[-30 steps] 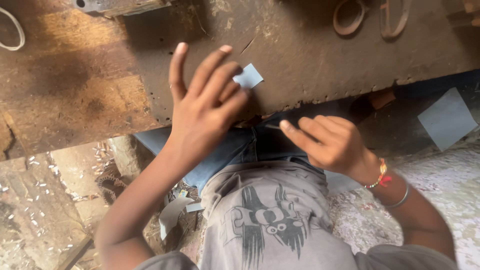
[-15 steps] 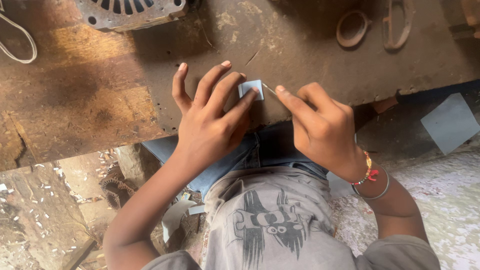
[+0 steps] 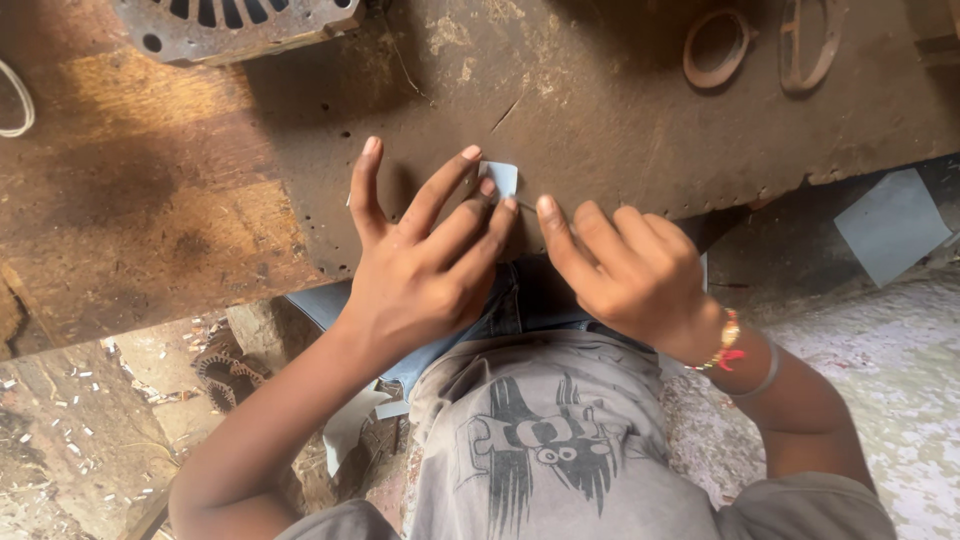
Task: The person inserts small white pieces of insulation paper into the slots of a motor stator by hand and using a thin metal tool to push them into place.
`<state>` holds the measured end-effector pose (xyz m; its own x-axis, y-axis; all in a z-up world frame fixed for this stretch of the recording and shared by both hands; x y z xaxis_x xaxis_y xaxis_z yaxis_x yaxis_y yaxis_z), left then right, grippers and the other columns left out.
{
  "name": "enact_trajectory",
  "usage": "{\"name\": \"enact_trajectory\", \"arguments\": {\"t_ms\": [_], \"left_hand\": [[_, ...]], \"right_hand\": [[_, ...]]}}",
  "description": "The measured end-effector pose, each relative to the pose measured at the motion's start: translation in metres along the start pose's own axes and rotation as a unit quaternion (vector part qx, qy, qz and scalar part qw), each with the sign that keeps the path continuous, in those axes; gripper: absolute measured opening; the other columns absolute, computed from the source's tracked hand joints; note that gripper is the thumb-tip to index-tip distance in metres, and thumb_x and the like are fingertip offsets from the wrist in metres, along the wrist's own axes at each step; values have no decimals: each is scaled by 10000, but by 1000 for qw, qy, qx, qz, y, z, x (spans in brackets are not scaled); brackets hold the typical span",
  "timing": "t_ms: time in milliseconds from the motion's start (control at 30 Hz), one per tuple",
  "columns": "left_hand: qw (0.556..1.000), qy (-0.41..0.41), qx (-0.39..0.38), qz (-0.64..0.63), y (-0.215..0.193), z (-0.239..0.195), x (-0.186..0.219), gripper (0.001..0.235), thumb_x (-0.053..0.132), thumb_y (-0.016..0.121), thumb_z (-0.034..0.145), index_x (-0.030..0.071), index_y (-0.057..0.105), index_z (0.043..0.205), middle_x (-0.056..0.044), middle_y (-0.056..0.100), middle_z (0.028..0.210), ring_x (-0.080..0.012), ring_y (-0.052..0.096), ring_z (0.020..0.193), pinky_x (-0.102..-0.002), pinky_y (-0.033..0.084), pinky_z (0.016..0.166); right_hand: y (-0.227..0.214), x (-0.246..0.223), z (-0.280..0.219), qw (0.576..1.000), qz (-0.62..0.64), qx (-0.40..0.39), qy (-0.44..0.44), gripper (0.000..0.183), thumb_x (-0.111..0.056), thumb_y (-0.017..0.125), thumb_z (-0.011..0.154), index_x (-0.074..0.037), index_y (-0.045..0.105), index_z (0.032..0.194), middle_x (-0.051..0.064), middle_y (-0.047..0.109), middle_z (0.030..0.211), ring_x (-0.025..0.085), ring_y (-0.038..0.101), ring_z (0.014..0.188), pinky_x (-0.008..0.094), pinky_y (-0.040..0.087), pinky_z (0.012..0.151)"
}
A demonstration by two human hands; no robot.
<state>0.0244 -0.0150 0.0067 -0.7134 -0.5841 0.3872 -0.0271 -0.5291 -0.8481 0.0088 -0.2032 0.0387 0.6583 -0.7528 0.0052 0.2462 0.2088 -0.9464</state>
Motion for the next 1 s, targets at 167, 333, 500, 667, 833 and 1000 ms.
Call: {"name": "enact_trajectory", "arguments": {"t_ms": [167,333,500,667,833,1000], "left_hand": [[1000,5,-5,1,-1,-1,-1,325,151,726,992,72,729,1308,-80,689,1253,-317,544,1443,-708,47,1223],[994,0,-36,104,12,0,3,418,194,715,1038,38,703,1425,-72,620,1237,-283,523,1448,-704,48,1200],[994,3,-18,107,10,-1,2,446,297,671,1080,38,643,1442,-115,551,1502,-290,452,1538,-708,12,1206],[997,47,0,57,4,-11,6,516,364,782,1032,40,671,1418,-90,623,1402,-258,530,1458,-691,90,1201],[984,112,140,0,-11,-13,3,232,95,827,921,161,699,1104,-26,698,1153,-196,679,1160,-527,388,1135],[928,64,337,148,-62,15,-88,186,-138,718,918,2,724,1041,-139,636,955,-289,626,903,-420,497,768]], "right_hand": [[1,2,7,998,-17,-51,22,374,-2,665,848,17,768,1207,49,648,857,155,524,602,280,420,493],[2,0,7,997,-62,-35,-20,276,-24,675,930,6,750,1194,70,664,902,157,530,635,263,430,515],[-3,14,1,990,12,-62,-128,211,-42,704,932,9,748,1131,50,645,829,147,521,583,259,407,461],[-6,42,-8,960,278,30,-34,378,135,553,828,32,686,1167,110,625,887,243,627,692,328,489,540],[16,69,-49,754,583,180,243,182,40,564,1108,28,641,1272,102,596,984,94,531,594,206,422,488],[19,69,-53,772,566,180,227,172,22,569,1119,45,633,1277,120,601,1015,101,542,598,211,438,491]]}}
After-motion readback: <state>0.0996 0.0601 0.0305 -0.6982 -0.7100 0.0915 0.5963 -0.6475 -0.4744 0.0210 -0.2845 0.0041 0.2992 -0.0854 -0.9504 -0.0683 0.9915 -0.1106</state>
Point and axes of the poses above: each hand's wrist, its own z-axis towards the middle knuckle, its own y-axis out of the palm, x = y × z, the point moved 4 cm from there along z, towards the middle knuckle
